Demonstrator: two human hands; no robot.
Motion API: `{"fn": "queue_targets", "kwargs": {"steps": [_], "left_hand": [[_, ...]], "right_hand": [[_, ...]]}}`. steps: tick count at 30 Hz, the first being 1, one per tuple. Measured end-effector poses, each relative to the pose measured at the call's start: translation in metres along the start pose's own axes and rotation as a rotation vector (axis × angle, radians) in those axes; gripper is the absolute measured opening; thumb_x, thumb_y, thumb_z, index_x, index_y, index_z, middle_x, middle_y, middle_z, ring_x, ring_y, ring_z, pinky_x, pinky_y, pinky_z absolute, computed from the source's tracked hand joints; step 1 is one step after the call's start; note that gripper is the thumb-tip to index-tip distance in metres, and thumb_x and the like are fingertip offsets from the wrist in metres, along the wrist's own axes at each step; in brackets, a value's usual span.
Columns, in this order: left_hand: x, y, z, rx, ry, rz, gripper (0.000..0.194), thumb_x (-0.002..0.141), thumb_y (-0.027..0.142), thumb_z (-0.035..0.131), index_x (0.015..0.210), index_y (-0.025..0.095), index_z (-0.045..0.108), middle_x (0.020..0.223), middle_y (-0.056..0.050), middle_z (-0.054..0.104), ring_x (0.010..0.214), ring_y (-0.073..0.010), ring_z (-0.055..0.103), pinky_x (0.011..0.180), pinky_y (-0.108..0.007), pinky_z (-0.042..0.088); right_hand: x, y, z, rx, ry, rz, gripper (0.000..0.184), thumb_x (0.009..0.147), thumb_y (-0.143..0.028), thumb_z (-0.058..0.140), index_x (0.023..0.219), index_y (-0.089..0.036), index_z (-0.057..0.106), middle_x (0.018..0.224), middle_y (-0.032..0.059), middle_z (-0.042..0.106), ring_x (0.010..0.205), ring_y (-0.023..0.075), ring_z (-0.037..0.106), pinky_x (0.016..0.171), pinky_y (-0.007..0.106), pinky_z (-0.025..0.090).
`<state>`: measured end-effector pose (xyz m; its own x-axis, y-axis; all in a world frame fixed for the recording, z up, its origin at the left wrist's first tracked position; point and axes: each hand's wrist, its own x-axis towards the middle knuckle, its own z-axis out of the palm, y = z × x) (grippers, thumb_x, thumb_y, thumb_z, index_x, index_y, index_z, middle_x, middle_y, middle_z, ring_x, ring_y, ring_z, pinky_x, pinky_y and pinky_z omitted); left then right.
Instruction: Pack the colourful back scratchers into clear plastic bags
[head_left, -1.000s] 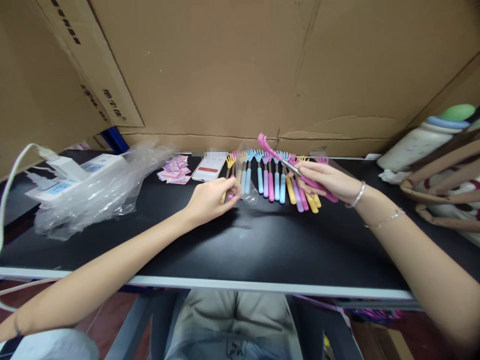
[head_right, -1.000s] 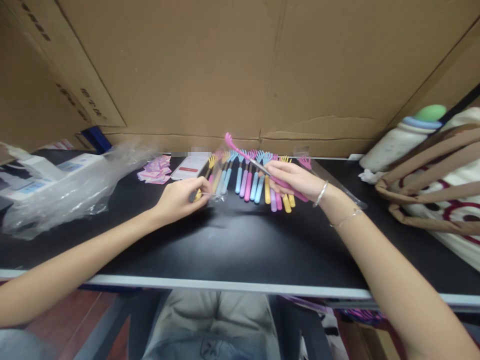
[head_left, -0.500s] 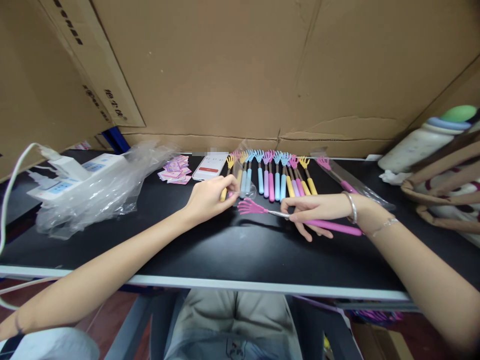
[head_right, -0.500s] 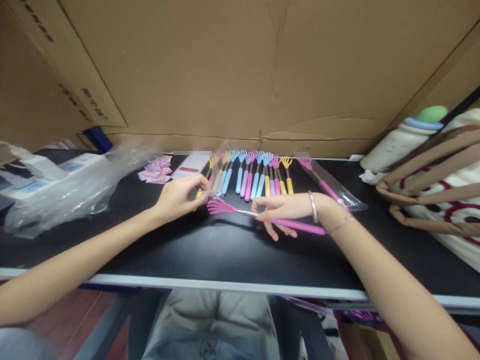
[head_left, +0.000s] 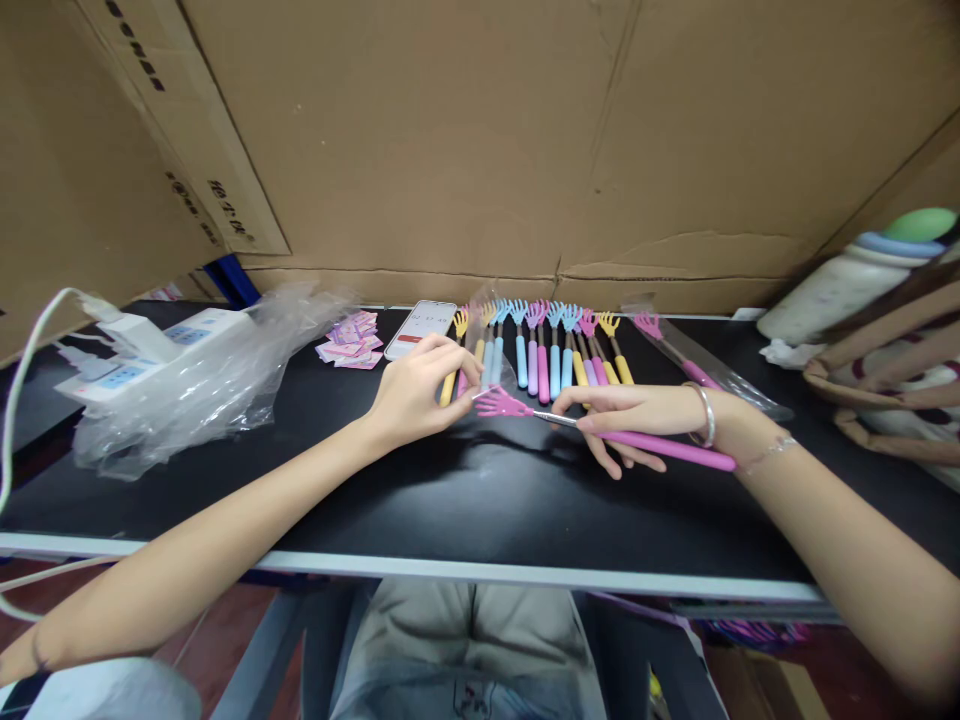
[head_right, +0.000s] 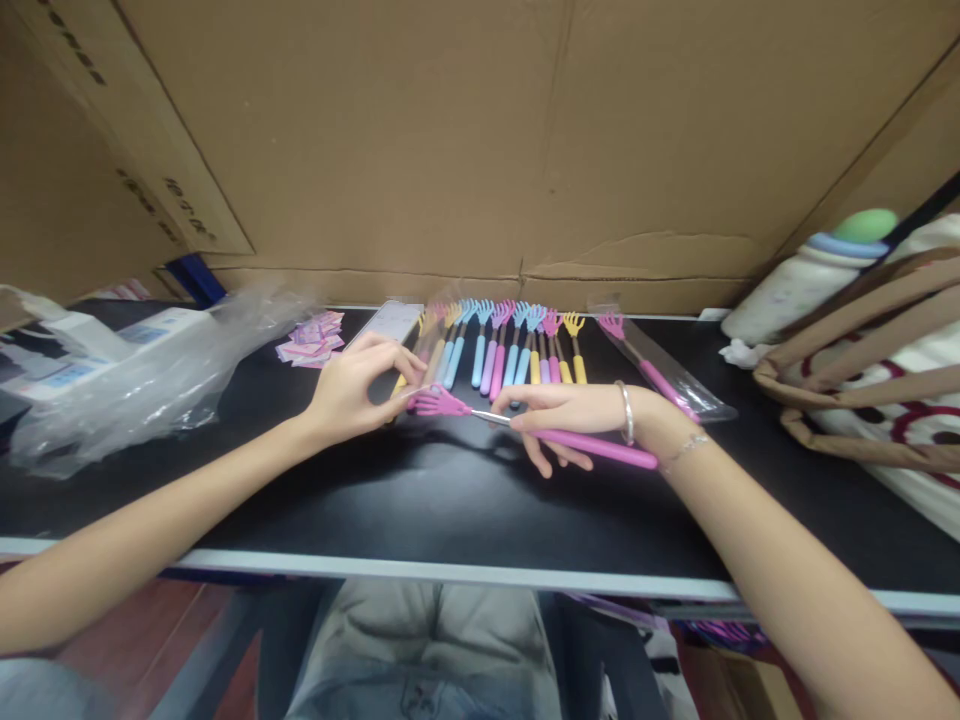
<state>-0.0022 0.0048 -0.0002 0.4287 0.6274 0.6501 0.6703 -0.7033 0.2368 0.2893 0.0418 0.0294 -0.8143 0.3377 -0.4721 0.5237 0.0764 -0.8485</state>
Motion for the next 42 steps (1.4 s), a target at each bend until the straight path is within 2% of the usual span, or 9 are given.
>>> {"fn": "queue_targets", "kwargs": {"steps": [4, 9, 15, 18, 23, 27, 32, 36, 42], "left_hand": [[0.000, -0.002, -0.001, -0.002, 0.030, 0.017, 0.004, 0.080, 0.021, 0.057, 0.076, 0.020, 0.059, 0.096, 0.000, 0.070, 0.097, -0.0169, 0.057, 0.083, -0.028, 0.047], [0.001, -0.002, -0.001, 0.102, 0.080, 0.097, 0.004, 0.078, 0.018, 0.057, 0.075, 0.020, 0.056, 0.104, 0.001, 0.069, 0.100, -0.0175, 0.055, 0.082, -0.029, 0.047], [0.002, 0.000, -0.001, 0.188, 0.052, 0.140, 0.005, 0.079, 0.020, 0.055, 0.075, 0.020, 0.056, 0.112, 0.000, 0.066, 0.105, -0.0186, 0.054, 0.085, -0.031, 0.048], [0.001, -0.001, 0.000, 0.201, 0.044, 0.126, 0.005, 0.080, 0.020, 0.055, 0.075, 0.021, 0.057, 0.114, -0.001, 0.065, 0.107, -0.0194, 0.054, 0.088, -0.033, 0.048], [0.000, 0.000, 0.001, 0.223, 0.071, 0.154, 0.007, 0.082, 0.021, 0.054, 0.076, 0.021, 0.058, 0.116, -0.001, 0.065, 0.113, -0.0200, 0.053, 0.090, -0.033, 0.048], [0.000, 0.001, 0.001, 0.254, 0.115, 0.229, 0.007, 0.082, 0.022, 0.056, 0.075, 0.021, 0.059, 0.118, -0.002, 0.064, 0.116, -0.0215, 0.052, 0.092, -0.035, 0.048], [-0.001, -0.001, 0.002, 0.225, 0.122, 0.315, 0.008, 0.084, 0.021, 0.057, 0.076, 0.020, 0.059, 0.117, -0.002, 0.065, 0.115, -0.0196, 0.054, 0.092, -0.032, 0.049], [-0.001, -0.001, 0.002, 0.181, 0.115, 0.302, 0.009, 0.086, 0.023, 0.056, 0.078, 0.022, 0.060, 0.117, -0.002, 0.066, 0.114, -0.0189, 0.055, 0.093, -0.034, 0.048], [0.001, -0.001, 0.000, 0.063, 0.099, 0.248, 0.014, 0.088, 0.025, 0.052, 0.078, 0.021, 0.060, 0.119, -0.004, 0.065, 0.119, -0.0191, 0.052, 0.097, -0.037, 0.046]], "right_hand": [[-0.004, 0.001, -0.002, 0.018, 0.067, -0.015, 0.037, 0.095, -0.045, 0.041, 0.120, -0.017, 0.035, 0.069, 0.0007, 0.068, 0.034, 0.0062, 0.052, 0.034, 0.015, 0.038], [-0.002, -0.002, 0.000, -0.003, 0.104, -0.060, 0.036, 0.095, -0.045, 0.041, 0.117, -0.017, 0.036, 0.065, -0.0021, 0.066, 0.032, 0.0051, 0.049, 0.034, 0.016, 0.038], [0.005, -0.006, 0.006, 0.015, 0.164, -0.129, 0.031, 0.095, -0.043, 0.042, 0.111, -0.017, 0.037, 0.058, -0.0049, 0.062, 0.030, 0.0047, 0.046, 0.026, 0.013, 0.030], [0.006, -0.007, 0.009, 0.021, 0.161, -0.141, 0.029, 0.095, -0.043, 0.042, 0.109, -0.018, 0.037, 0.058, -0.0053, 0.062, 0.030, 0.0048, 0.047, 0.026, 0.013, 0.031], [0.007, -0.005, 0.011, 0.037, 0.079, -0.132, 0.029, 0.096, -0.043, 0.039, 0.111, -0.020, 0.032, 0.061, -0.0049, 0.062, 0.033, 0.0078, 0.053, 0.029, 0.015, 0.038], [0.008, -0.008, 0.017, 0.062, 0.012, -0.125, 0.031, 0.095, -0.044, 0.040, 0.112, -0.020, 0.029, 0.064, -0.0041, 0.062, 0.036, 0.0104, 0.057, 0.032, 0.018, 0.041], [0.011, -0.009, 0.023, 0.091, -0.051, -0.114, 0.032, 0.095, -0.045, 0.040, 0.111, -0.020, 0.027, 0.068, -0.0034, 0.062, 0.039, 0.0104, 0.059, 0.038, 0.020, 0.048], [0.016, -0.005, 0.025, 0.172, -0.115, -0.143, 0.030, 0.095, -0.043, 0.042, 0.106, -0.021, 0.025, 0.067, -0.0037, 0.063, 0.043, 0.0125, 0.063, 0.043, 0.023, 0.051], [0.019, -0.005, 0.026, 0.283, -0.228, -0.171, 0.028, 0.096, -0.042, 0.041, 0.106, -0.022, 0.024, 0.077, 0.0021, 0.069, 0.049, 0.0159, 0.067, 0.048, 0.026, 0.052]]}}
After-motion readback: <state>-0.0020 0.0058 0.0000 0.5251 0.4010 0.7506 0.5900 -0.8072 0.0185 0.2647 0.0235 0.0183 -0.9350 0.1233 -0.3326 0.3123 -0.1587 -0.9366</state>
